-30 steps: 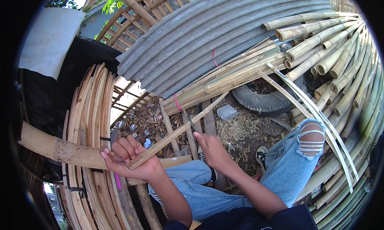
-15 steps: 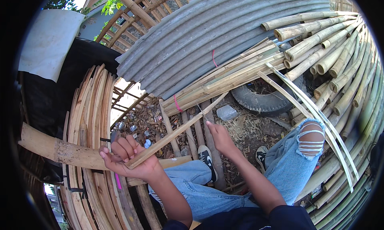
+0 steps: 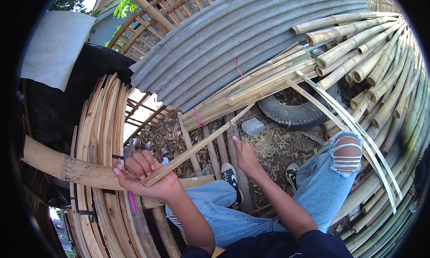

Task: The person is stripping a piece of bamboo using a knife while sitting among many bamboo stalks.

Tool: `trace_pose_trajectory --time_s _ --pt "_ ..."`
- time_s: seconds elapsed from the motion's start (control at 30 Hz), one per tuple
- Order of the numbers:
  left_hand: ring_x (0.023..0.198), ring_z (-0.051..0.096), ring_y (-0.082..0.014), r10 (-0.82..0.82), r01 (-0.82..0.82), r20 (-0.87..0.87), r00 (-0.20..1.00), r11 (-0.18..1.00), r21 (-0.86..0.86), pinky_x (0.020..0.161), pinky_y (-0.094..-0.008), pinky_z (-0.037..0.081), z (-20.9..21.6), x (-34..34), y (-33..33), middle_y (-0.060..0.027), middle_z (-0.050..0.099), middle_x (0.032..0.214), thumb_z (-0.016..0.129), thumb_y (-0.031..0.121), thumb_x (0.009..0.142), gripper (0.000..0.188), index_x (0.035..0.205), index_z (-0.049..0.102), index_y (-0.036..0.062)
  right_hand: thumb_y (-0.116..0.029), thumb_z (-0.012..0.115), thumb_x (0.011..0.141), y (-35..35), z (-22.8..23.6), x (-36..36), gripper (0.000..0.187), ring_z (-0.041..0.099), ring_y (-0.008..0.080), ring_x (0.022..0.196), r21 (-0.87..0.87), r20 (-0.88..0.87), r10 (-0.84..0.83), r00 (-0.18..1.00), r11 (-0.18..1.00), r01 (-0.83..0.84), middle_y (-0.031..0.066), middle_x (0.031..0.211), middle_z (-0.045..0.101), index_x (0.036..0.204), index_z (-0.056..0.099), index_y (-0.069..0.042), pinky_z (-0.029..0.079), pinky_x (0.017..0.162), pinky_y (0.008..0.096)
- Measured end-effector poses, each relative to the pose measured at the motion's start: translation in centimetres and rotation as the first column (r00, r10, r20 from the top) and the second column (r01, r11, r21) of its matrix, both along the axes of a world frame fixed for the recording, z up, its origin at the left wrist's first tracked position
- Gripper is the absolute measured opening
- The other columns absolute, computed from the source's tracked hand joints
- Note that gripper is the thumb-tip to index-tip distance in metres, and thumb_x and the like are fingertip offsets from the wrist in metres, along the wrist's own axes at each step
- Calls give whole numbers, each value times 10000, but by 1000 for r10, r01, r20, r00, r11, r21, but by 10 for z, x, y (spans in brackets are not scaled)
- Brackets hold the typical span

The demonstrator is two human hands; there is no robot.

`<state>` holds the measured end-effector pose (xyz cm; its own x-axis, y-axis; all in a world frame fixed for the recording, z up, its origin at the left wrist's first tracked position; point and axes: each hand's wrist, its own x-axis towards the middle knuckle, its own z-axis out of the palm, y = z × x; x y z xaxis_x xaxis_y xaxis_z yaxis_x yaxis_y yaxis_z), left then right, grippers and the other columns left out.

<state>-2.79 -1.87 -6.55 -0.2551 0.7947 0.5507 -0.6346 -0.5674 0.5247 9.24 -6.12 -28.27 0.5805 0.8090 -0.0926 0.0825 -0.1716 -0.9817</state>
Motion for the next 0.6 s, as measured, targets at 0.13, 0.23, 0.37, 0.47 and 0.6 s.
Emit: trace_pose_trajectory --time_s 0.13,0.23,0.37,0.47,0.6 --pt "376 201 -62 -9 8 27 1000 999 38 366 -205 236 -2 -10 3 32 243 455 340 325 1011 263 891 425 107 -309 372 1001 -21 85 -21 495 488 481 652 69 -40 212 977 976 -209 298 647 482 723 513 75 364 600 483" --pt "374 205 -63 -18 17 34 999 999 40 368 -206 237 -1 -13 4 30 250 451 341 325 1010 264 892 420 103 -325 356 1004 -40 122 -51 507 477 479 650 257 -14 381 925 895 -365 302 656 477 742 509 81 363 596 480" --pt "372 209 -64 -34 34 4 999 999 27 370 -208 240 0 -7 2 29 253 450 335 327 1011 263 896 416 104 -338 345 1005 6 9 -11 514 478 472 633 38 -18 -5 1000 999 6 294 645 493 774 520 87 364 597 490" --pt "371 214 -65 -66 66 21 998 998 -10 370 -207 240 -1 2 0 27 252 449 332 317 1010 252 893 412 109 -360 344 1001 13 -61 39 543 500 438 613 -150 200 20 980 989 10 271 621 501 748 527 84 364 601 492" --pt "393 180 -51 -47 45 21 999 996 72 350 -191 189 -1 -12 3 45 230 468 417 267 972 200 855 449 108 -365 347 1000 9 3 10 541 453 301 545 71 -101 121 988 991 -114 205 569 443 704 474 69 353 576 448"
